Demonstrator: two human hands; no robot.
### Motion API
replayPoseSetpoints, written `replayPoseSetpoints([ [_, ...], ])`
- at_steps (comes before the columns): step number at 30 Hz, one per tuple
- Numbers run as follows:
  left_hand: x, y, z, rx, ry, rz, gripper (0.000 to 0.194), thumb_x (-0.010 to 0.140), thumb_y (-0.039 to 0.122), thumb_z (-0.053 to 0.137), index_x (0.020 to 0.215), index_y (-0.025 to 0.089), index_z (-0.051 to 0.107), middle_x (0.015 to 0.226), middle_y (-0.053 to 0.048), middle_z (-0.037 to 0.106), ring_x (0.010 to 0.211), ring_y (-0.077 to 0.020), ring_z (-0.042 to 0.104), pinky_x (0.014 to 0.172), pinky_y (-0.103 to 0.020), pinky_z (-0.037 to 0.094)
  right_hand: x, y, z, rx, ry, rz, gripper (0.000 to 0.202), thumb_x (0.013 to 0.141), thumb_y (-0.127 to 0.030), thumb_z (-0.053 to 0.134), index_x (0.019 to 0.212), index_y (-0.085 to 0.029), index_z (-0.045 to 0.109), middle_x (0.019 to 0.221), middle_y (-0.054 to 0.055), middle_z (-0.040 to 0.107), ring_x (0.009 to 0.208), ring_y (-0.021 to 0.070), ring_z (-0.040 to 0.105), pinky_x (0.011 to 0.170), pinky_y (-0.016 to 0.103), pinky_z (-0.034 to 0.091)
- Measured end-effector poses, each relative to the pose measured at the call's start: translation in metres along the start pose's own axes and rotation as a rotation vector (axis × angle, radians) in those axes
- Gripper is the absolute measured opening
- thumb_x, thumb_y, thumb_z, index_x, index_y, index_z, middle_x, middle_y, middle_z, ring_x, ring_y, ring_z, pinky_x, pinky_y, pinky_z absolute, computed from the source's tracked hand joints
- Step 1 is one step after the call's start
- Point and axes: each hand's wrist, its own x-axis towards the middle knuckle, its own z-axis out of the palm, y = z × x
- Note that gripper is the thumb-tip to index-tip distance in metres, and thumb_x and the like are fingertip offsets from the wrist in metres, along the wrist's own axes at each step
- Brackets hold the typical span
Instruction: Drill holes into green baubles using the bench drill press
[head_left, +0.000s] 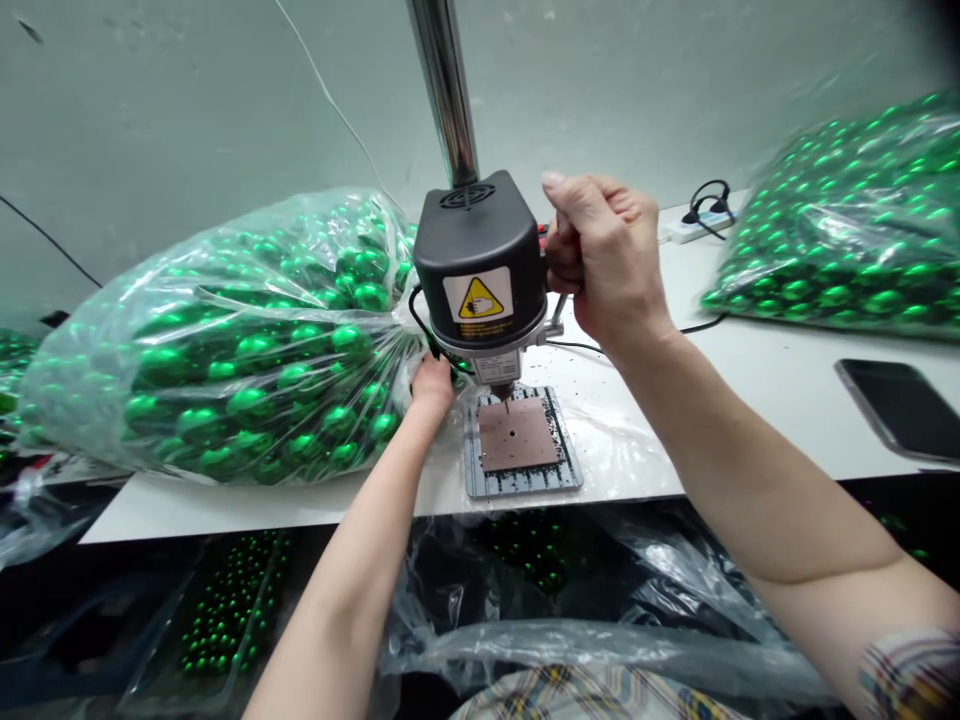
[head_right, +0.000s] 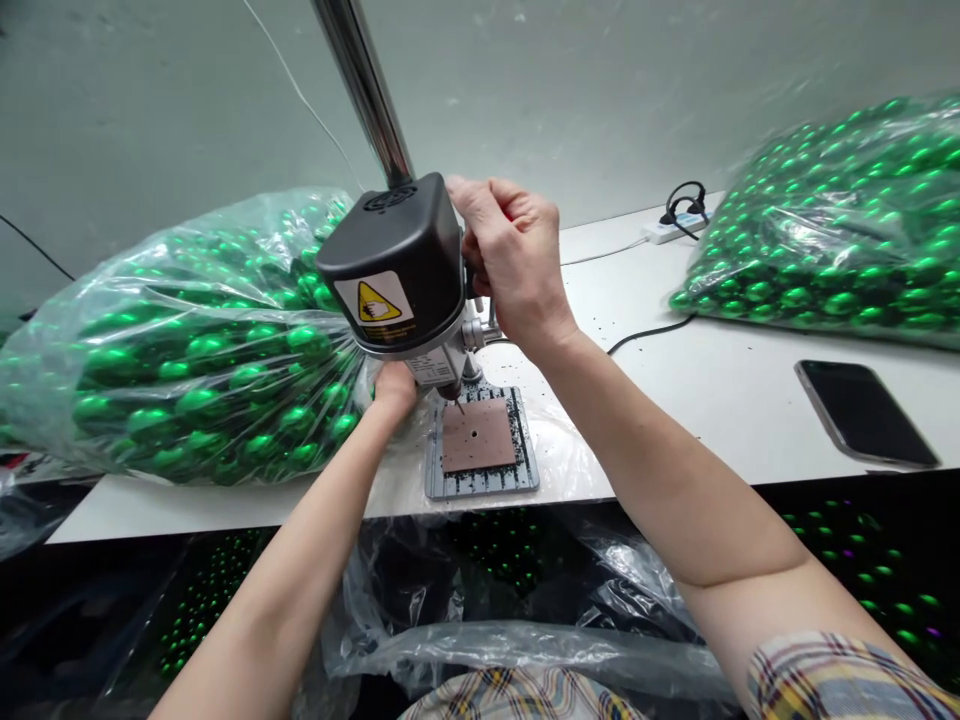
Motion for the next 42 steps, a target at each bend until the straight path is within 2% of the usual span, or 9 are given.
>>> replayPoseSetpoints([
  [5,-0.051,-0.006,-0.022,0.087,0.007,0.101,0.04,0.086,0.013,0.054,0.124,0.019,0.064,0.129,-0.02,0.052,0.104,-0.0331,0.062,0.089,-0.044,0.05,0.003,0.004,-0.002,-0.016,-0.019,-0.028,0.052,0.079,-0.045,0.075,0.056,-0.021,0.035,0.046,-0.007,0.031,0.038,0.0039,0.023,0.034,0.023,0.014],
  [9,-0.082,-0.015,-0.029,-0.125,0.098,0.082,0.041,0.082,0.011,0.061,0.122,0.021,0.067,0.118,-0.016,0.053,0.101,-0.033,0.062,0.092,-0.049,0.049,0.004,0.006,-0.004,-0.025,-0.033,-0.048,0.053,0.079,-0.047,0.075,0.056,-0.021,0.034,0.046,-0.007,0.03,0.037,0.004,0.023,0.034,0.024,0.012],
  [13,-0.098,-0.017,-0.033,-0.743,0.125,0.013,0.037,0.079,0.023,0.07,0.116,0.024,0.068,0.105,-0.009,0.058,0.091,-0.024,0.064,0.09,-0.044,0.053,0.003,0.006,-0.003,-0.021,-0.028,-0.043,0.053,0.079,-0.046,0.074,0.055,-0.022,0.035,0.045,-0.007,0.028,0.037,0.0045,0.021,0.035,0.025,0.011],
  [17,-0.116,-0.01,-0.034,-1.629,-0.177,-0.213,0.043,0.082,0.035,0.07,0.122,0.025,0.058,0.105,-0.005,0.067,0.091,-0.0192,0.068,0.085,-0.038,0.058,0.003,0.006,-0.004,-0.04,-0.038,-0.045,0.053,0.08,-0.049,0.073,0.056,-0.022,0.034,0.046,-0.007,0.028,0.038,0.0047,0.02,0.035,0.025,0.011],
  [20,-0.127,-0.003,-0.029,-1.954,-0.35,-0.385,0.038,0.086,0.04,0.067,0.118,0.023,0.058,0.113,-0.007,0.07,0.097,-0.0201,0.07,0.086,-0.036,0.059,0.003,0.006,-0.004,-0.047,-0.053,-0.054,0.054,0.08,-0.051,0.073,0.057,-0.022,0.034,0.047,-0.007,0.027,0.038,0.005,0.02,0.035,0.026,0.012],
  [23,-0.133,0.003,-0.019,-2.016,-0.4,-0.508,0.029,0.091,0.039,0.064,0.109,0.017,0.061,0.107,-0.009,0.072,0.097,-0.0203,0.071,0.086,-0.035,0.06,0.002,0.004,-0.004,-0.013,-0.03,-0.031,0.052,0.076,-0.045,0.077,0.054,-0.022,0.036,0.046,-0.007,0.027,0.039,0.0057,0.02,0.036,0.027,0.011],
  [27,-0.133,0.009,-0.008,-2.027,-0.315,-0.524,0.019,0.087,0.025,0.068,0.103,0.016,0.061,0.099,-0.007,0.073,0.095,-0.0205,0.072,0.09,-0.04,0.06,0.001,0.001,-0.003,0.021,-0.017,0.006,0.047,0.071,-0.038,0.08,0.052,-0.022,0.039,0.045,-0.006,0.028,0.038,0.006,0.019,0.038,0.029,0.008],
  [33,-0.126,0.01,-0.001,-1.915,-0.166,-0.487,0.033,0.083,0.031,0.071,0.113,0.022,0.059,0.086,0.0,0.068,0.068,-0.0134,0.067,0.058,-0.023,0.054,0.0,-0.001,-0.002,0.044,-0.033,0.003,0.045,0.07,-0.037,0.079,0.052,-0.022,0.041,0.047,-0.006,0.027,0.039,0.0065,0.021,0.04,0.029,0.007],
  [42,-0.128,0.01,0.02,-1.777,-0.031,-0.311,0.05,0.072,0.039,0.083,0.111,0.025,0.055,0.096,0.001,0.068,0.088,-0.0147,0.067,0.086,-0.033,0.054,0.006,0.004,-0.005,-0.034,-0.035,-0.016,0.053,0.067,-0.049,0.081,0.055,-0.023,0.036,0.047,-0.006,0.027,0.039,0.0071,0.02,0.037,0.029,0.011],
])
